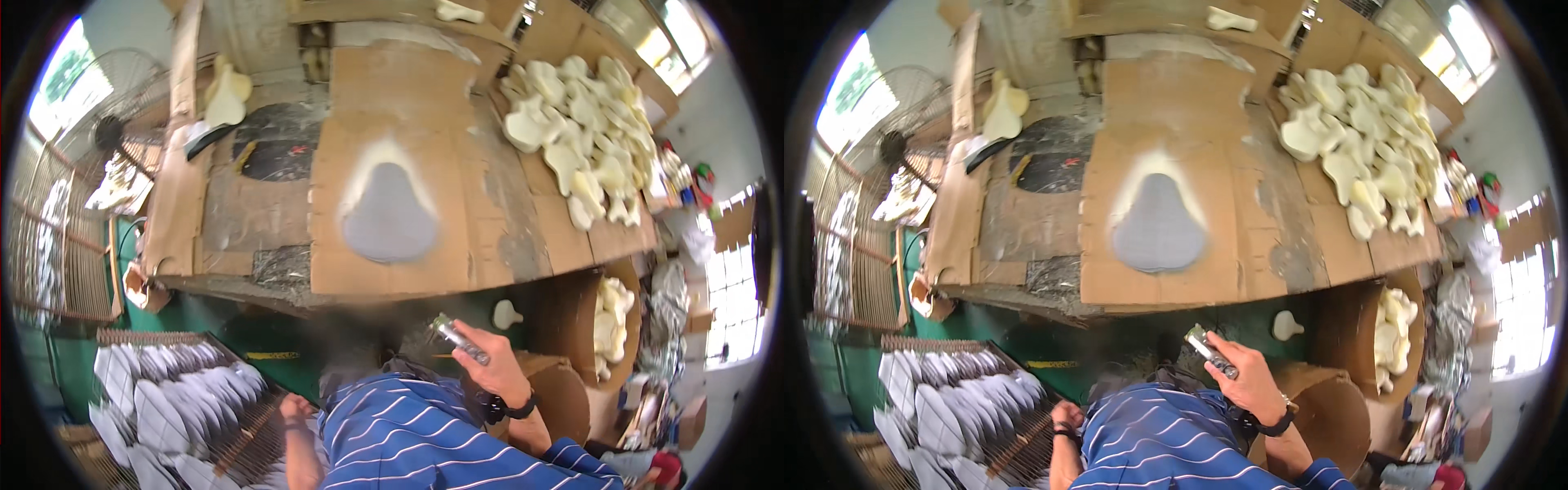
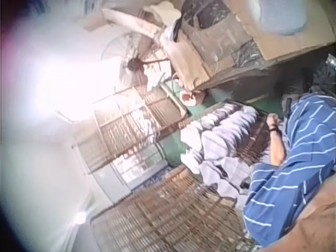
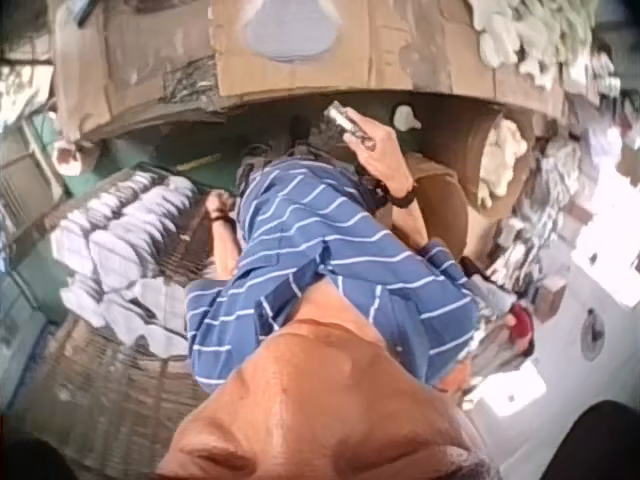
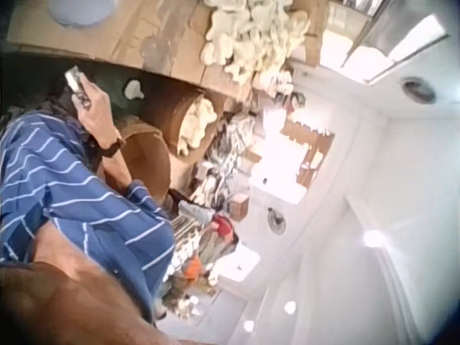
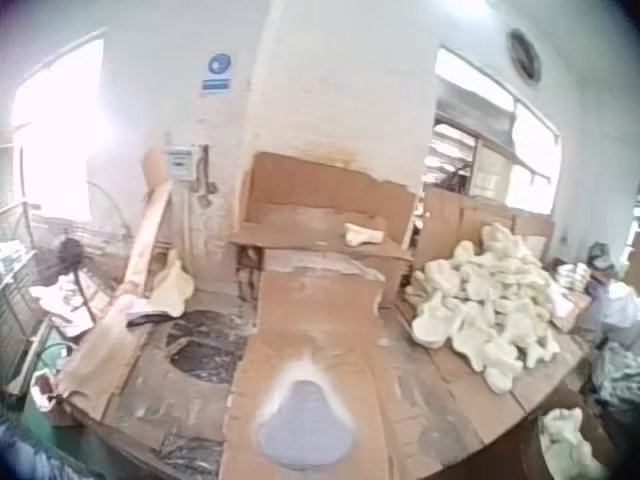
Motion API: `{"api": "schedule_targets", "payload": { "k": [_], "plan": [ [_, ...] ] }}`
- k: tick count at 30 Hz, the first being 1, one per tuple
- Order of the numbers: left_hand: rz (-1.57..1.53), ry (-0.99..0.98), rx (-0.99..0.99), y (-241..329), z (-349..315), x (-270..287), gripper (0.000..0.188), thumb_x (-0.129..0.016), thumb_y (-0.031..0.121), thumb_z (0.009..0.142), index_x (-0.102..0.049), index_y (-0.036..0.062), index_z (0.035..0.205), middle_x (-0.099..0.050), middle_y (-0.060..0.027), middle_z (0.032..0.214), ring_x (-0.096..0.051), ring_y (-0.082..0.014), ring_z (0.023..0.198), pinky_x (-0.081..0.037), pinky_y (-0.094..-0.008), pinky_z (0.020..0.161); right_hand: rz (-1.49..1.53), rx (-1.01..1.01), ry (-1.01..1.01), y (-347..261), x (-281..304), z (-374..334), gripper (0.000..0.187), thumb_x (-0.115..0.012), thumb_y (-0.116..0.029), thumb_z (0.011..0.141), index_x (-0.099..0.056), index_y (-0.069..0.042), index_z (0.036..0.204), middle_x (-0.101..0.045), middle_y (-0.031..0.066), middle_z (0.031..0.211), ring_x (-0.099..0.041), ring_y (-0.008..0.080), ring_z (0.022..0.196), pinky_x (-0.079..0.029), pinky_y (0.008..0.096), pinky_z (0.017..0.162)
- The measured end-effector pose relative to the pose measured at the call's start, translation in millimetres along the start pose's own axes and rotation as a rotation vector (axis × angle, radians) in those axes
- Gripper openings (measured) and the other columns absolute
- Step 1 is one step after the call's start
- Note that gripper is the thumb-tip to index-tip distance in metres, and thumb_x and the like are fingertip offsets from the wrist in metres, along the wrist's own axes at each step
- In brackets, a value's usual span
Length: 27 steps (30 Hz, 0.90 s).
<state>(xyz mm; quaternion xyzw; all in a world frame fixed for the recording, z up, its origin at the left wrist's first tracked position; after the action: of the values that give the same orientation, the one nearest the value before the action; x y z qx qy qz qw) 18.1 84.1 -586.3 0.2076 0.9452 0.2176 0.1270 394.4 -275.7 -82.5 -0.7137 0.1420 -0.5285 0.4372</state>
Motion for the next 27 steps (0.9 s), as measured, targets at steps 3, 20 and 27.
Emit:
{"api": "schedule_targets", "payload": {
  "k": [3,20,27],
  "plan": [
    [-0.135,-0.3,-0.132,120,21,-20,0.01,-0.055,0.009,0.091,-0.055,0.0174,0.085,-0.051,0.0006,0.073,-0.047,-0.0149,0.056,-0.036,-0.0283,0.046,0.021,-0.014,0.205,-32,32,-12,0.048,-0.074,-0.003,0.085,-0.062,0.003,0.131,-0.07,0.021,0.101,-0.069,0.0324,0.083,-0.054,0.0346,0.076],
    [0.386,-0.007,0.13,71,0,-52,0.029,-0.06,0.006,0.092,-0.061,0.0059,0.121,-0.065,-0.0068,0.086,-0.064,-0.0196,0.068,-0.053,-0.0337,0.058,-0.006,-0.001,0.34,-46,58,18,0.048,-0.074,0.003,0.083,-0.063,0.001,0.13,-0.07,0.0185,0.094,-0.068,0.0321,0.077,-0.053,0.0349,0.069],
    [0.189,-0.181,0.087,57,5,-24,0.021,-0.055,0.0,0.089,-0.064,0.0048,0.108,-0.057,-0.0046,0.076,-0.057,-0.0181,0.062,-0.047,-0.0309,0.052,-0.02,-0.042,0.205,-38,64,9,0.051,-0.076,0.003,0.079,-0.064,0.0,0.129,-0.07,0.0177,0.094,-0.068,0.0338,0.078,-0.053,0.0357,0.071]
  ]
}}
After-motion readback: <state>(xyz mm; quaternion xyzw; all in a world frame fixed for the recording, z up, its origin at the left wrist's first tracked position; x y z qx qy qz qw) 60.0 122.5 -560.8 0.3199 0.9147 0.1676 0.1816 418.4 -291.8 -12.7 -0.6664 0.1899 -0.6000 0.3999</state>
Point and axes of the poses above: each hand's wrist, its own z-axis towards the middle knuckle, its own x-axis out of the back of the hand, y = z × x, the point moved 5 cm from there along z, towards the middle knuckle
